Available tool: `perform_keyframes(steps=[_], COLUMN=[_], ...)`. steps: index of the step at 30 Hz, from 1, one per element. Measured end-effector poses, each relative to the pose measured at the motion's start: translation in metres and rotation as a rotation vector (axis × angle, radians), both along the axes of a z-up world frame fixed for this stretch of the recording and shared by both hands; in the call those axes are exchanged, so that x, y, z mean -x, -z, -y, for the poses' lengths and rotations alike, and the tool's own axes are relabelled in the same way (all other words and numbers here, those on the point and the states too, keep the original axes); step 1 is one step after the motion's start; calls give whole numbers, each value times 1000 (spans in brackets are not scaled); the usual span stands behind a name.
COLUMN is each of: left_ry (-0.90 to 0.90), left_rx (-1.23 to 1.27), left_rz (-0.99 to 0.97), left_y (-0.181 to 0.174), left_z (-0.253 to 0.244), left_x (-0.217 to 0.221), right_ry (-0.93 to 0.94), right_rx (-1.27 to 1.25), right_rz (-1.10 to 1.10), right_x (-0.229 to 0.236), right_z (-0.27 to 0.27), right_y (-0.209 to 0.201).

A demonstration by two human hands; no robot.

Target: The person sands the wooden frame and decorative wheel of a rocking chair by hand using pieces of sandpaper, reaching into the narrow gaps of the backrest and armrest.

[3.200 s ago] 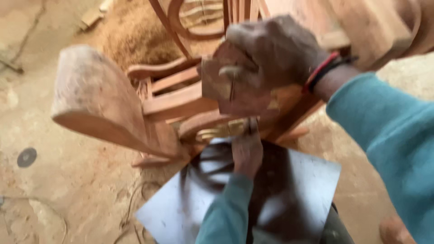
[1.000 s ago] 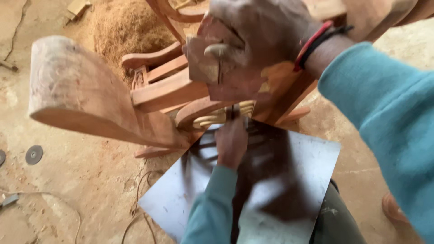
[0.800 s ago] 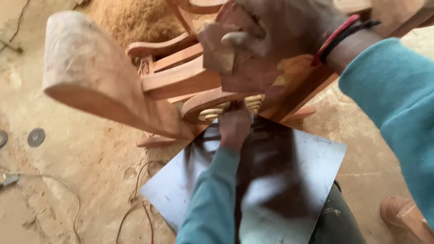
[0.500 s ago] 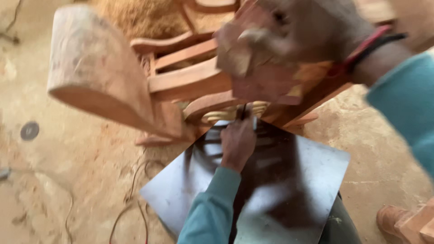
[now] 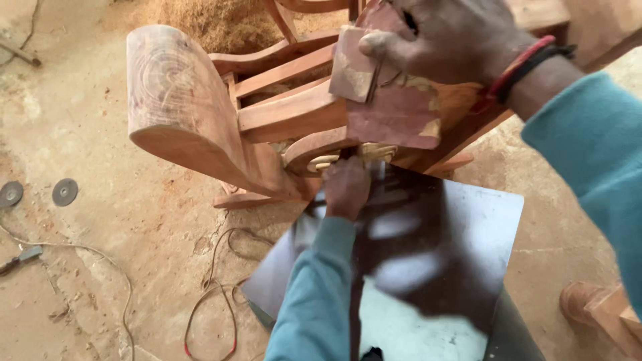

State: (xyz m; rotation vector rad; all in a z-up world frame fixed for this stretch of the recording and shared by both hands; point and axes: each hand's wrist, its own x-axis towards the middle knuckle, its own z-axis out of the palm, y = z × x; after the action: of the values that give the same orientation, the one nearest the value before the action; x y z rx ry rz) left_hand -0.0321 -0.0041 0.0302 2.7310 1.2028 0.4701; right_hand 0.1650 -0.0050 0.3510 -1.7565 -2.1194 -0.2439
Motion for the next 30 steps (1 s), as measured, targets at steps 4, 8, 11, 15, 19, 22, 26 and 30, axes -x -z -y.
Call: perform_keyframes(steps=[4, 8, 11, 15, 19, 22, 26, 30], left_ry=[-22, -108, -152, -110, -78, -117, -161, -112], left_rx=[98, 193, -95, -27, -22, -12, 154, -88], left_rz=[118, -27, -85, 271, 185, 277, 93, 329], left_y=[-21, -14, 3, -3, 11, 4, -7, -16], left_z=[3, -7, 18, 22, 13, 31, 10, 24], left_x=[11, -9, -11, 4, 1, 5, -6, -9], right_ry=[-12, -27, 17, -51, -71, 24, 104, 37], right_rx=[-91, -15, 123, 35, 30, 100, 165, 98], right_rz=[83, 60, -72, -67, -98, -79, -113, -200], right_x=[-2, -4, -6, -3, -1, -3, 0, 5], right_z=[-3, -10, -11, -9, -11, -13, -17, -14], right_y=[1, 2, 5, -2, -1, -6, -7, -15])
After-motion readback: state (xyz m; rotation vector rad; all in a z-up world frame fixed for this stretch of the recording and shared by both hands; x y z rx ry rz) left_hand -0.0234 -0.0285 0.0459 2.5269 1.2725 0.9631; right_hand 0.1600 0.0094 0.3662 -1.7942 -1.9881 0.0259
